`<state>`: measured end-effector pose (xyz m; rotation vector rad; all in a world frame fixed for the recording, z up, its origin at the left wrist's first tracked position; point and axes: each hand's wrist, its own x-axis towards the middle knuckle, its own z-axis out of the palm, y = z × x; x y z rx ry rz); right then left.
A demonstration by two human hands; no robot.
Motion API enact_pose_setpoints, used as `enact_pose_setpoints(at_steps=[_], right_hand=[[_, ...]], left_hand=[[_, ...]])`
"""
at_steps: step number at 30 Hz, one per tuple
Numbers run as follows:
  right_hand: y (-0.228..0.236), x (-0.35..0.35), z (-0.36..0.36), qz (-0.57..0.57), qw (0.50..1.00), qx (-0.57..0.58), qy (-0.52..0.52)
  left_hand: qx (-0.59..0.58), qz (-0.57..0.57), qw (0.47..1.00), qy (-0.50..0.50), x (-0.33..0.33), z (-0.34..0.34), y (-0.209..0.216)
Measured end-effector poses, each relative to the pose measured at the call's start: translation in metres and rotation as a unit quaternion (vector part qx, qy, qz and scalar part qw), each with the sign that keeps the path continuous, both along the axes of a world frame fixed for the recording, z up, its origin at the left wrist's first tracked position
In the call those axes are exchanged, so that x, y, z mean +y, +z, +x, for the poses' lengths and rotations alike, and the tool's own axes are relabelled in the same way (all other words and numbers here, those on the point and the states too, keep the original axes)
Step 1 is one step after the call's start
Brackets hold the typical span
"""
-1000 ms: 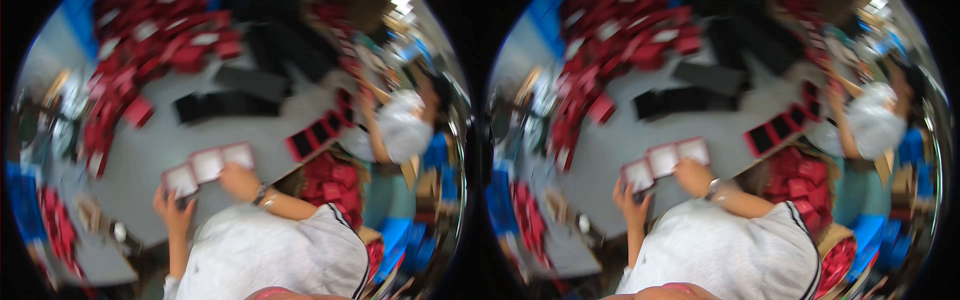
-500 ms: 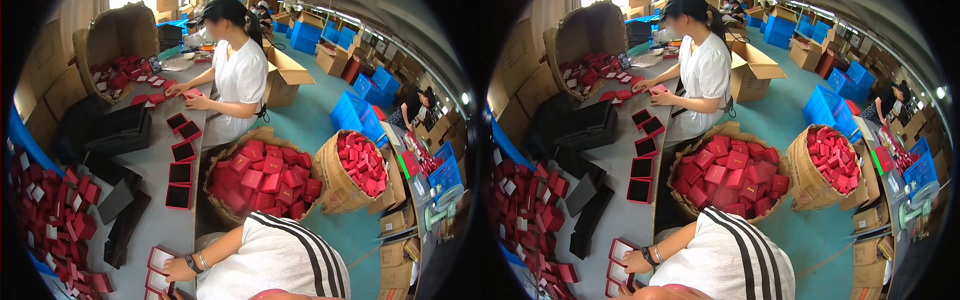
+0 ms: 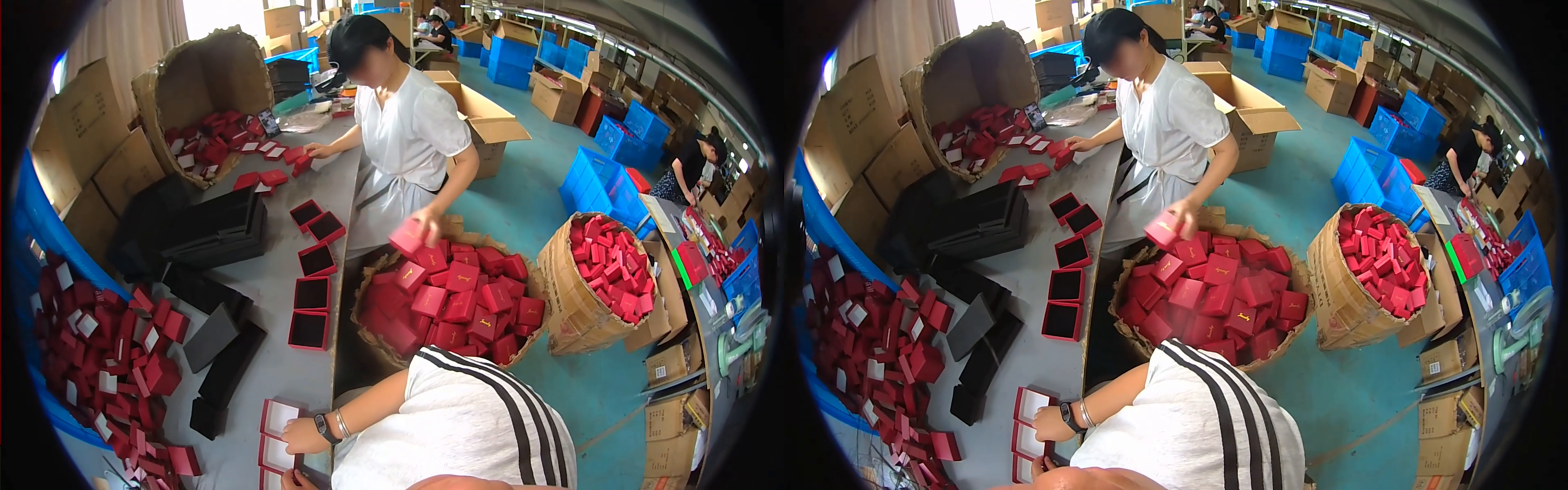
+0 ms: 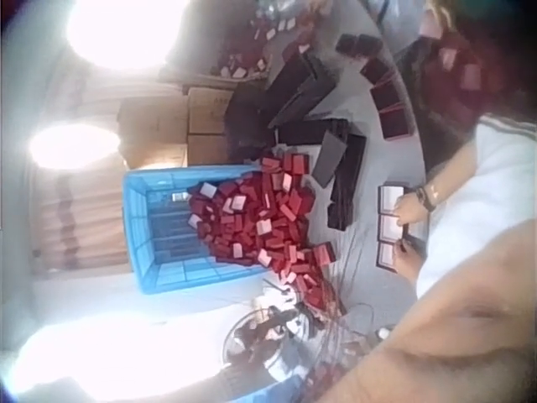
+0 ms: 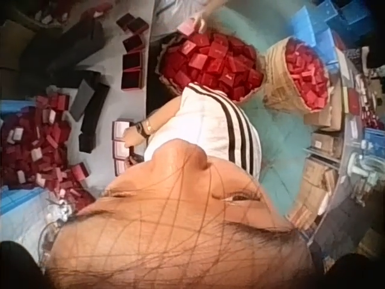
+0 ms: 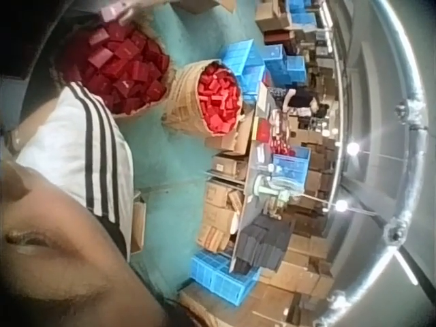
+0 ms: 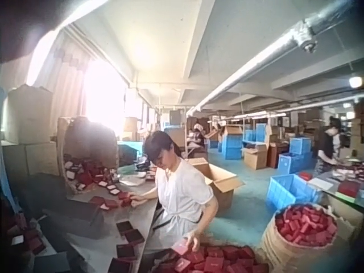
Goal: Assembling jewelry boxes by placing foam or fabric inserts into the bases and organizing them on a workbench.
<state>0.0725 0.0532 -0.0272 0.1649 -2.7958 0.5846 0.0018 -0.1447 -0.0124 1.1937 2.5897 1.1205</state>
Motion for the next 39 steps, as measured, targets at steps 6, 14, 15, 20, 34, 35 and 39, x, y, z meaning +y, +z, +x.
enact_pose_setpoints(at_steps=[6, 14, 15, 20, 34, 35, 39], right_hand=[[-0.005, 0.001, 0.003, -0.006, 0.999, 0.037, -0.027], [-0.010, -0.006, -0.009, -0.016, 1.000, 0.023, -0.007], [-0.013, -0.001, -0.006, -0.009, 1.000, 0.014, -0.007], [-0.010, -0.002, -0.006, 0.017, 1.000, -0.012, 0.013], [0.004, 0.015, 0.007, 0.022, 0.997, -0.078, 0.009], [0.005, 0.014, 0.006, 0.035, 0.997, -0.074, 0.016], [-0.010, 0.002, -0.015, 0.035, 0.996, -0.073, 0.025]], left_hand=[[0.028, 0.027, 0.998, -0.040, -0.003, 0.001, 0.011], [0.007, -0.195, 0.980, -0.028, -0.025, -0.008, 0.029], [0.009, -0.196, 0.979, -0.052, -0.008, -0.017, 0.022], [0.026, -0.181, 0.970, -0.158, 0.035, -0.028, 0.015], [0.021, -0.108, 0.959, -0.262, 0.123, -0.032, -0.008], [0.019, -0.105, 0.959, -0.262, 0.125, -0.032, -0.008], [0.002, -0.108, 0.972, -0.211, 0.101, -0.040, -0.012]])
